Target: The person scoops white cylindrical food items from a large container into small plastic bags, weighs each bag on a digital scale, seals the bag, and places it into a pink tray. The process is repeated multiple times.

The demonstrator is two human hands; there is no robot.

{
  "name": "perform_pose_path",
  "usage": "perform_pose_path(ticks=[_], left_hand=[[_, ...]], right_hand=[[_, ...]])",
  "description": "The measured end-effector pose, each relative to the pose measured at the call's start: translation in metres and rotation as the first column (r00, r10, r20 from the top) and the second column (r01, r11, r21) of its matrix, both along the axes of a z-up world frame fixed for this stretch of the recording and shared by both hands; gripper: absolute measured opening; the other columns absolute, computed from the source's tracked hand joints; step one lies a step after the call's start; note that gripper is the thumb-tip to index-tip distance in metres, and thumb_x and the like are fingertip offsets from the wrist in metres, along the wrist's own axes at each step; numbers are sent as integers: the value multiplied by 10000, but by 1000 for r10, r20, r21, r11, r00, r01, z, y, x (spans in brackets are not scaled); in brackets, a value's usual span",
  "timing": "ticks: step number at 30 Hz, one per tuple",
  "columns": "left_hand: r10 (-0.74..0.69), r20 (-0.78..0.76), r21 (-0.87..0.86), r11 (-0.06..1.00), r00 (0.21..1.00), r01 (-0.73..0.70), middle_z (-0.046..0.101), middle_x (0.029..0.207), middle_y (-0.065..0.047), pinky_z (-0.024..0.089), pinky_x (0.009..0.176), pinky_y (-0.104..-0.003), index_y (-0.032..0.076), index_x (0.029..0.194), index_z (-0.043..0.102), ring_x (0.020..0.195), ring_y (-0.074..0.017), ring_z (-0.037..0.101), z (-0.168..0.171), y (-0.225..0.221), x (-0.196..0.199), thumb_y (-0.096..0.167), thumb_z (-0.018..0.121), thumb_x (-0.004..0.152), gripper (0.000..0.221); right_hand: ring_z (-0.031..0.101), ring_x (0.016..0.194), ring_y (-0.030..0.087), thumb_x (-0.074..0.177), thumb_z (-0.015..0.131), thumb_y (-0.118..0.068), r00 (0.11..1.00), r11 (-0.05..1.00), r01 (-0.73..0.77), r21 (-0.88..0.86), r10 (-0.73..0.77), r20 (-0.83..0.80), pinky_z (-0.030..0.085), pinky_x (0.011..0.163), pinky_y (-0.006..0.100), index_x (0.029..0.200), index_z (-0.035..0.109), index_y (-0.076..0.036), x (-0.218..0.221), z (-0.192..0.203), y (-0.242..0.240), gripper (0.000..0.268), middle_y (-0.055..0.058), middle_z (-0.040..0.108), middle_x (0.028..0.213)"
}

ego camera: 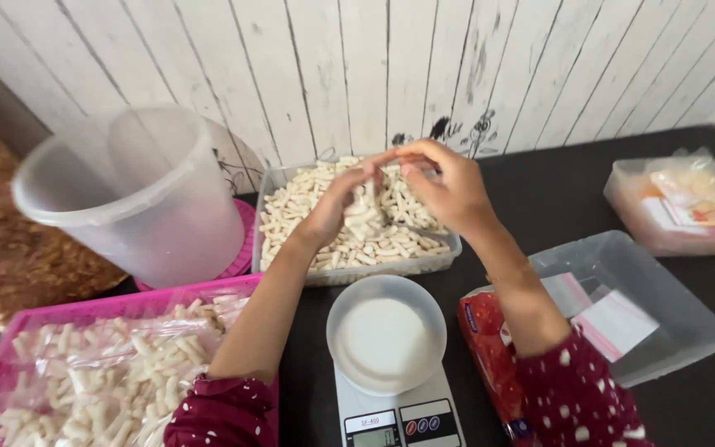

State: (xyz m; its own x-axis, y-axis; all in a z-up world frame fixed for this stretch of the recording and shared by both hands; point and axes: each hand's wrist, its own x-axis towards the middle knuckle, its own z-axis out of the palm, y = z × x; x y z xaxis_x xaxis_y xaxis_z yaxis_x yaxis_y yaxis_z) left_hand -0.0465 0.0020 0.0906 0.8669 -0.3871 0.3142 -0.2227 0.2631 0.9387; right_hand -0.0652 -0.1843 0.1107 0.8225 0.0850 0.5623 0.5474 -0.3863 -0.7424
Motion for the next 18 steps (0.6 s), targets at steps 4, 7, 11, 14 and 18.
perform_pose_path(ticks=[4,7,11,14,18], left_hand=[[4,-6,65,998,1000,-4,666,1184,-47,435,1041,-409,210,1436,600,1045,-183,577,3,4,-17,510,644,894,622],[-112,32,-26,993,993,113,708,1025,-85,575,874,-378,135,1425,583,898,-138,656,5,7,-35,420,647,910,592],[-205,-23,-144,969,979,200,689,861,-123,605,730,-398,80,1344,630,745,-199,678,-30,11,-45,429,668,929,544],[-247,-17,-159,957,969,241,672,882,-122,623,674,-386,48,1385,577,713,-195,677,2,12,-99,489,677,907,658],[-273,-18,-219,940,962,263,670,960,-91,652,650,-336,13,1465,474,751,-148,711,10,11,-141,426,670,926,707]], right_hand=[[696,1038,245,951,651,-140,967,980,-83,-181,123,222,612,732,341,1198,721,-183,-53,23,18,260,36,698,1174],[676,997,274,927,689,-123,951,964,-57,-259,132,280,610,739,325,1116,700,-111,-84,27,28,189,40,673,1109],[693,934,167,902,734,-127,943,977,-130,-169,174,284,585,708,276,1147,720,-162,-117,29,34,248,-16,664,1137],[694,883,184,882,745,-115,938,969,-148,-198,201,283,570,716,296,1069,732,-131,-131,25,32,188,9,652,1113],[684,908,256,861,736,-90,932,937,-221,-272,285,225,563,808,389,959,733,-77,-154,36,32,100,72,606,1115]])
